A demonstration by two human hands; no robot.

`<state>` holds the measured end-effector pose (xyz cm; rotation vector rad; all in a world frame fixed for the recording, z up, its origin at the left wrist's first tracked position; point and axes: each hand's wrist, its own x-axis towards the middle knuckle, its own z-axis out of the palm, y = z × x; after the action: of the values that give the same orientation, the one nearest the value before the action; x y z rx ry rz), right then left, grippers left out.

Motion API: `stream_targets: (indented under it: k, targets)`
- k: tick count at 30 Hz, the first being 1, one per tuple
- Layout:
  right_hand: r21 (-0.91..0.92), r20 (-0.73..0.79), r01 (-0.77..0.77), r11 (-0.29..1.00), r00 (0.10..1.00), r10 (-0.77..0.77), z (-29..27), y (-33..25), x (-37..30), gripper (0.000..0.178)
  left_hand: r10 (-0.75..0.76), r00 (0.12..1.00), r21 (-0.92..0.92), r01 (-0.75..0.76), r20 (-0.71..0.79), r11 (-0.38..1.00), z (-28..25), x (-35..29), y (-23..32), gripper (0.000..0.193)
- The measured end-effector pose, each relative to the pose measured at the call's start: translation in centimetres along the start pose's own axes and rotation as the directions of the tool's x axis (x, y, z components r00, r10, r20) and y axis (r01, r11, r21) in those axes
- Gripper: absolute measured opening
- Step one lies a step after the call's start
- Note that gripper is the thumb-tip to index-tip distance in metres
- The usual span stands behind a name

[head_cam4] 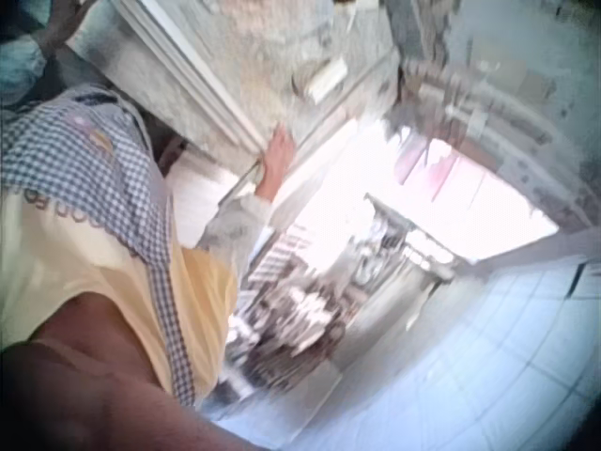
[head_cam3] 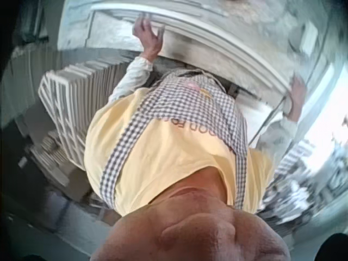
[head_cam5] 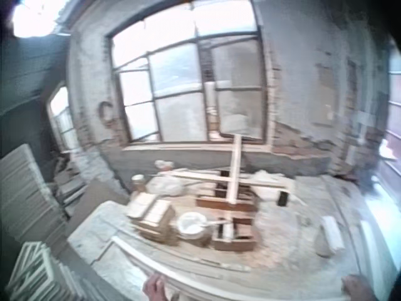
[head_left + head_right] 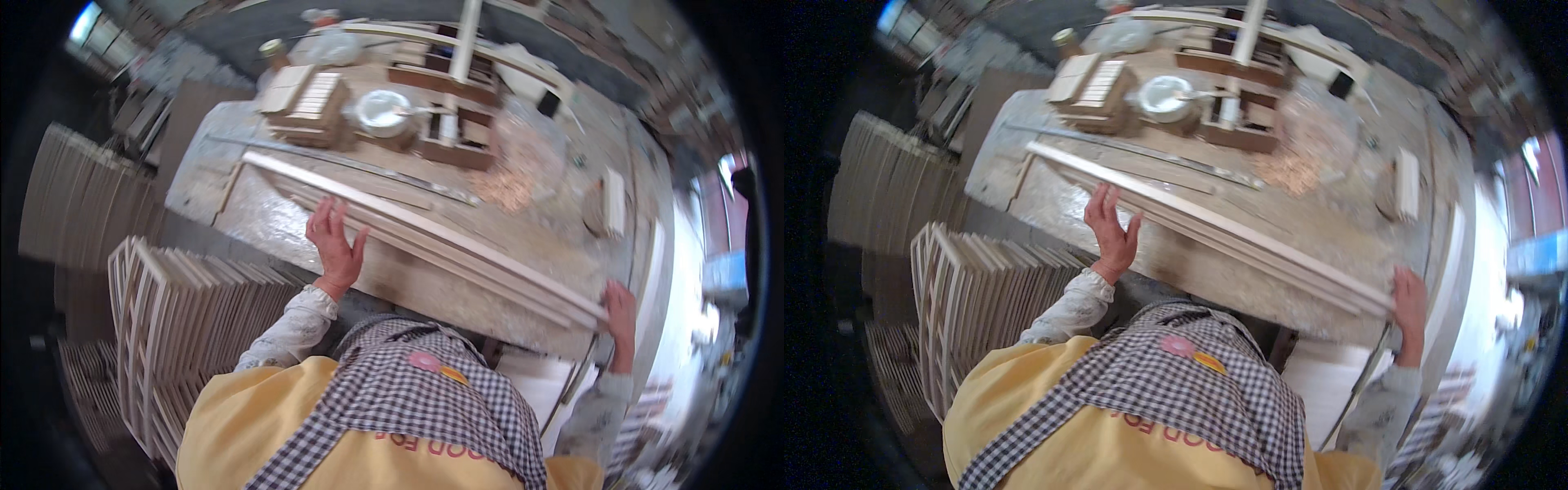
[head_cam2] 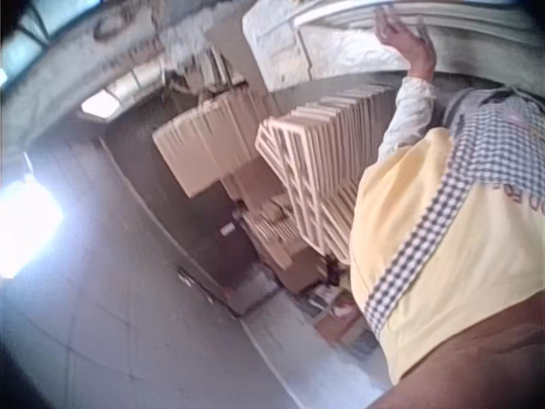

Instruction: The person assembles wooden frames by aligning and joining wooden slats with a hammer and nails. They measure the frames with a tape measure, adjust the pieces, and stack completed frames on the workbench.

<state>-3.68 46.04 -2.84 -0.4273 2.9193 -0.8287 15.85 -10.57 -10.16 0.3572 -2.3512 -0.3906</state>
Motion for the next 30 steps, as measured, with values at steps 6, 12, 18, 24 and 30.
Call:
stream_targets:
  k: [6, 12, 18, 24, 30]
  targets:
    - [0.094, 0.096, -0.125, 0.988, 0.989, 0.116, -1.0, -0.9, 0.9, 0.051, -0.72, 0.689, -0.095, 0.714, -0.078, 0.694, 2.6, -1.7, -12.7, 0.08]
    - [0.048, 0.092, -0.056, 0.997, 0.994, 0.051, -0.2, -0.7, 3.0, 0.053, -0.72, 0.693, -0.414, 0.666, 0.034, 0.621, 5.9, -0.5, -21.3, 0.071]
    - [0.034, 0.089, -0.099, 0.994, 0.991, 0.096, -0.7, -0.1, 2.8, 0.051, -0.73, 0.666, -0.187, 0.745, 0.152, 0.641, 3.9, 2.3, -17.7, 0.047]
    - [0.004, 0.073, -0.091, 0.996, 0.993, 0.09, -0.9, 0.3, 2.1, 0.054, -0.703, 0.675, -0.11, 0.734, 0.224, 0.67, 4.4, 3.0, -18.0, 0.044]
    - [0.006, 0.121, -0.061, 0.998, 0.991, 0.06, 0.5, -1.3, 3.0, 0.054, -0.625, 0.78, 0.039, 0.624, 0.03, 0.78, -0.1, 5.7, -28.6, 0.047]
